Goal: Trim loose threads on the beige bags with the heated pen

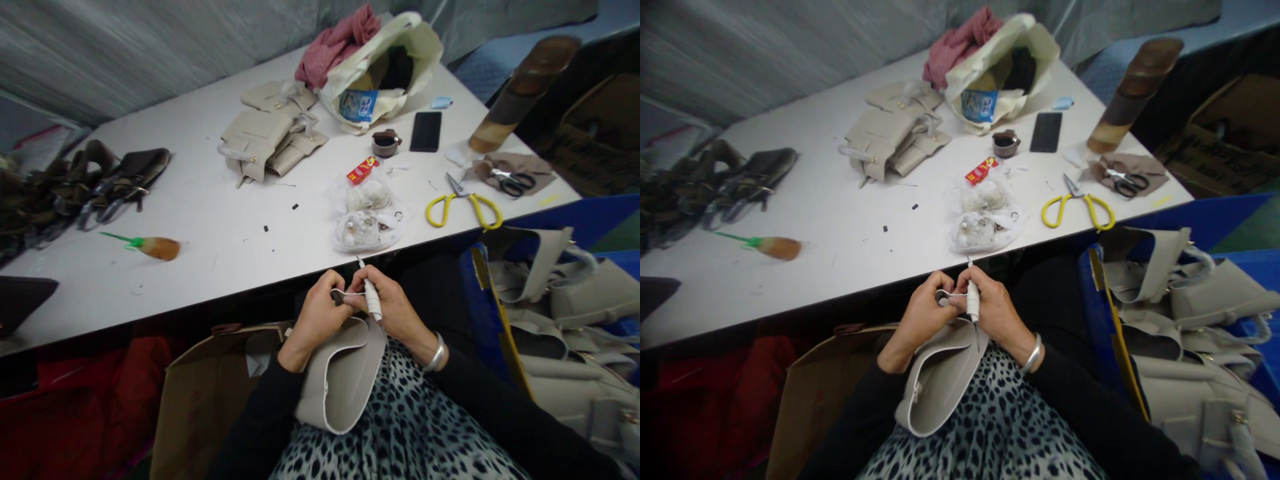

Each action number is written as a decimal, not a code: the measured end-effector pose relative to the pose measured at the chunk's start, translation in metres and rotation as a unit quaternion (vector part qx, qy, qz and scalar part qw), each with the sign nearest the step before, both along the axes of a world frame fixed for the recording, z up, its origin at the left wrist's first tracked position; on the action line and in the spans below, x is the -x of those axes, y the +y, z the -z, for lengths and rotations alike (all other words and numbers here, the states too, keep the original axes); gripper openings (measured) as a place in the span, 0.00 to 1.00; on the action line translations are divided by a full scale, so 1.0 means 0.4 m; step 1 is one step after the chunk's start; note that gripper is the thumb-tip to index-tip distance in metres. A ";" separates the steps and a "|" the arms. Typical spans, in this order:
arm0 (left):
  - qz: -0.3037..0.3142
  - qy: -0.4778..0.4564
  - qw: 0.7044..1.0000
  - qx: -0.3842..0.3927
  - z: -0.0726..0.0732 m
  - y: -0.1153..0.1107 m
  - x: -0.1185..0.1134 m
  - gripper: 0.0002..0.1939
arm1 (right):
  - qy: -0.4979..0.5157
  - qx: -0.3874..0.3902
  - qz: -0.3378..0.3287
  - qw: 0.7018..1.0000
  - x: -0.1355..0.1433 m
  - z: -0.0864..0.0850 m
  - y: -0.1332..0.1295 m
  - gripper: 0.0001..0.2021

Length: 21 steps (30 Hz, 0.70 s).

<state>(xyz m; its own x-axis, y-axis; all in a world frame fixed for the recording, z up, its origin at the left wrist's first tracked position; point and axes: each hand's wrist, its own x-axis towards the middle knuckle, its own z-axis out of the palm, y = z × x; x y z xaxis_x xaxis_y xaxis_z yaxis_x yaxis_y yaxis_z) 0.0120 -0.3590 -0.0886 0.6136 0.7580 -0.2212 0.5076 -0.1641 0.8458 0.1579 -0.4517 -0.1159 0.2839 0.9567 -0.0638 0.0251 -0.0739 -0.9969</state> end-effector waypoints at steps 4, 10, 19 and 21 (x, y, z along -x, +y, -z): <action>0.032 -0.038 0.996 0.076 0.013 0.018 0.009 0.17 | -0.078 -0.020 0.041 0.996 0.019 0.021 -0.021 0.06; -0.032 -0.232 0.960 0.154 0.036 0.032 0.037 0.14 | -0.136 -0.113 0.096 0.980 0.035 0.006 -0.043 0.06; -0.085 -0.266 0.932 0.229 0.082 0.042 0.021 0.21 | -0.235 -0.197 0.200 0.931 -0.029 -0.065 -0.108 0.09; -0.091 -0.257 0.935 0.228 0.079 0.036 0.020 0.21 | -0.219 -0.207 0.248 0.921 -0.051 -0.088 -0.138 0.07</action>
